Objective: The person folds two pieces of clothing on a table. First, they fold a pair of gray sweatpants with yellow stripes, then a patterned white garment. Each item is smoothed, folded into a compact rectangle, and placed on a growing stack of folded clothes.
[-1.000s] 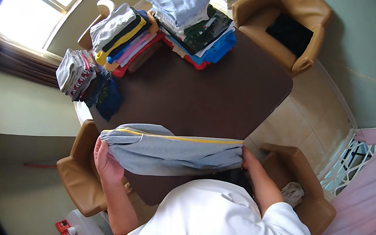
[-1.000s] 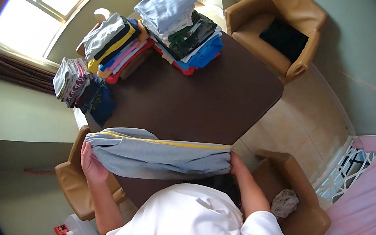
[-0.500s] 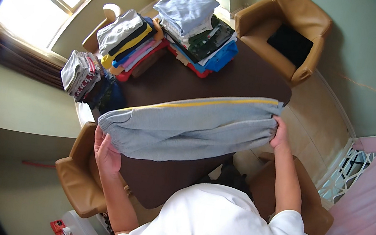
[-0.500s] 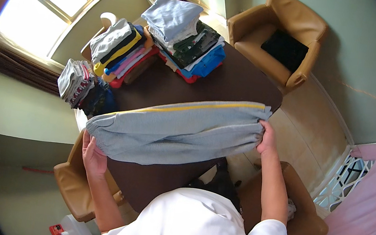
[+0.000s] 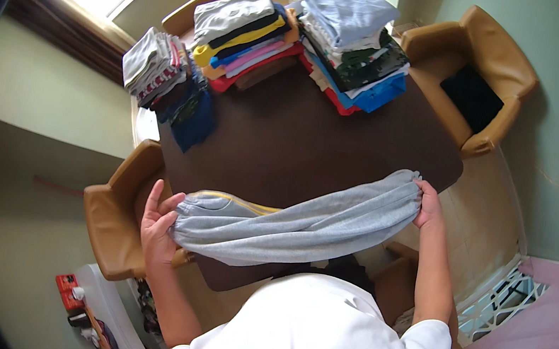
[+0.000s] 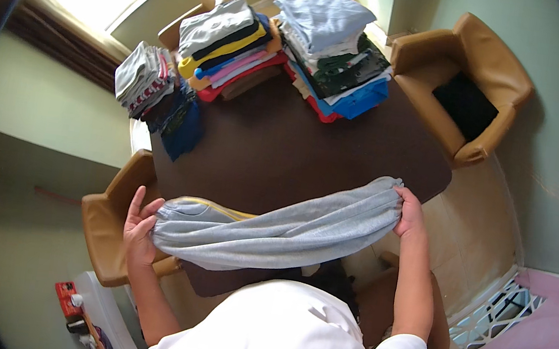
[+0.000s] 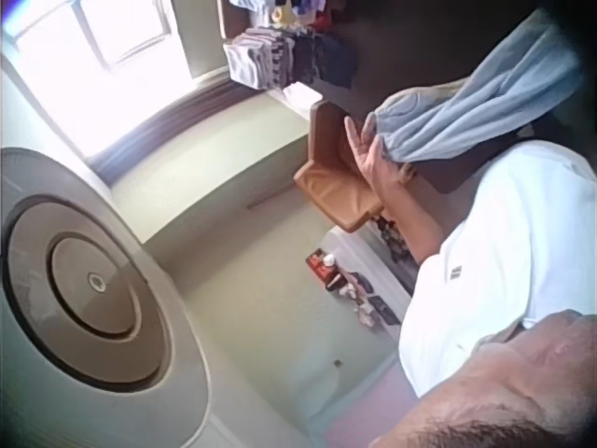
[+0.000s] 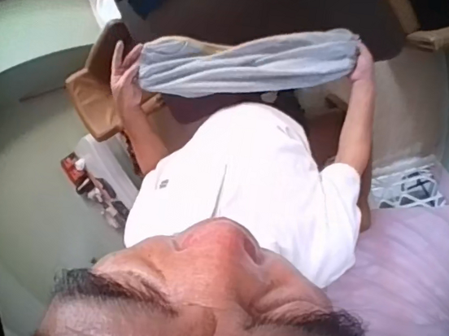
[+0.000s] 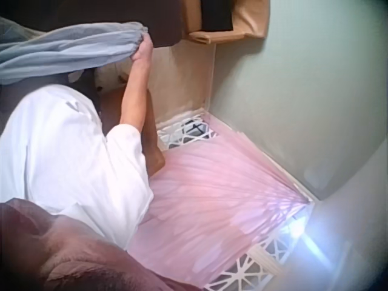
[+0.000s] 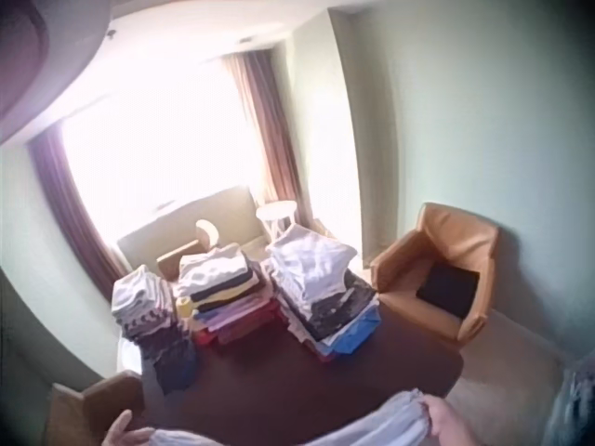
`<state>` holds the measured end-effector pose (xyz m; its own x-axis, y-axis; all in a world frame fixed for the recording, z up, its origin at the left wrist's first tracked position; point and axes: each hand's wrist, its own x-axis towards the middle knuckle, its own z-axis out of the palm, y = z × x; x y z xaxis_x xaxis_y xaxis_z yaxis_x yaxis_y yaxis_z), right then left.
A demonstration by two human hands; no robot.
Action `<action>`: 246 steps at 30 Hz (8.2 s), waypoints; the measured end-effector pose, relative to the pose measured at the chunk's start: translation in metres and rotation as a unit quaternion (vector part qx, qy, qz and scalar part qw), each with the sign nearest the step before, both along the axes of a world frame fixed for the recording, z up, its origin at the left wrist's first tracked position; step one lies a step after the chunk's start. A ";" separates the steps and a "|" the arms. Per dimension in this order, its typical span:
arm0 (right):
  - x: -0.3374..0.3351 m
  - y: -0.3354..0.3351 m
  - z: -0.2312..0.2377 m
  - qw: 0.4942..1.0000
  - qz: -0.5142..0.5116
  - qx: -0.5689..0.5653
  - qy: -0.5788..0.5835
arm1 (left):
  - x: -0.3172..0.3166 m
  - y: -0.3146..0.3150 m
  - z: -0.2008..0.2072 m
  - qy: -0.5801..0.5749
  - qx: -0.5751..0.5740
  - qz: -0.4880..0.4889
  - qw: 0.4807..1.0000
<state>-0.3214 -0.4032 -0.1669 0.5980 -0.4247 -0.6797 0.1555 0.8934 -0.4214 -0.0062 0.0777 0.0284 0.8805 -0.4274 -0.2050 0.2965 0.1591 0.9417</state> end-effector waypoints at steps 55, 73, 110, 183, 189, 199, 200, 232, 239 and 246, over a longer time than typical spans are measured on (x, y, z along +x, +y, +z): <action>-0.077 0.010 -0.049 0.904 0.211 -0.284 0.241 | -0.088 0.070 -0.186 0.080 0.358 -0.241 0.899; -0.115 -0.022 -0.020 0.954 0.070 -0.119 0.266 | -0.088 0.092 -0.159 0.210 0.135 0.086 0.964; -0.014 0.206 -0.092 0.628 0.651 -0.419 0.073 | -0.049 0.035 -0.177 -0.267 0.289 -0.048 0.918; 0.108 -0.051 -0.054 0.641 0.161 -0.669 0.340 | -0.002 0.049 -0.259 0.019 0.257 0.119 0.959; 0.115 -0.053 -0.037 0.650 0.093 -0.694 0.295 | -0.012 0.036 -0.239 -0.042 0.212 0.165 0.962; 0.124 -0.043 -0.051 0.569 0.168 -0.698 0.401 | 0.000 0.039 -0.247 -0.043 0.412 0.152 0.897; 0.121 -0.043 -0.050 0.554 0.177 -0.700 0.414 | 0.000 0.038 -0.244 -0.056 0.441 0.150 0.883; 0.080 -0.027 0.014 0.848 0.310 -0.376 0.209 | 0.016 0.061 -0.172 -0.019 0.235 0.081 0.968; 0.059 0.009 -0.017 0.845 0.377 -0.333 0.181 | 0.023 0.084 -0.200 0.010 0.311 0.069 0.948; 0.053 0.039 -0.017 0.755 0.474 -0.414 0.182 | 0.029 0.093 -0.224 0.019 0.319 0.063 0.946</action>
<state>-0.2681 -0.3640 -0.1836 0.7380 -0.2919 -0.6084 -0.6496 -0.0634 -0.7576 0.0229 0.1706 -0.1959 0.9032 -0.0992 -0.4176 0.3477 -0.4014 0.8473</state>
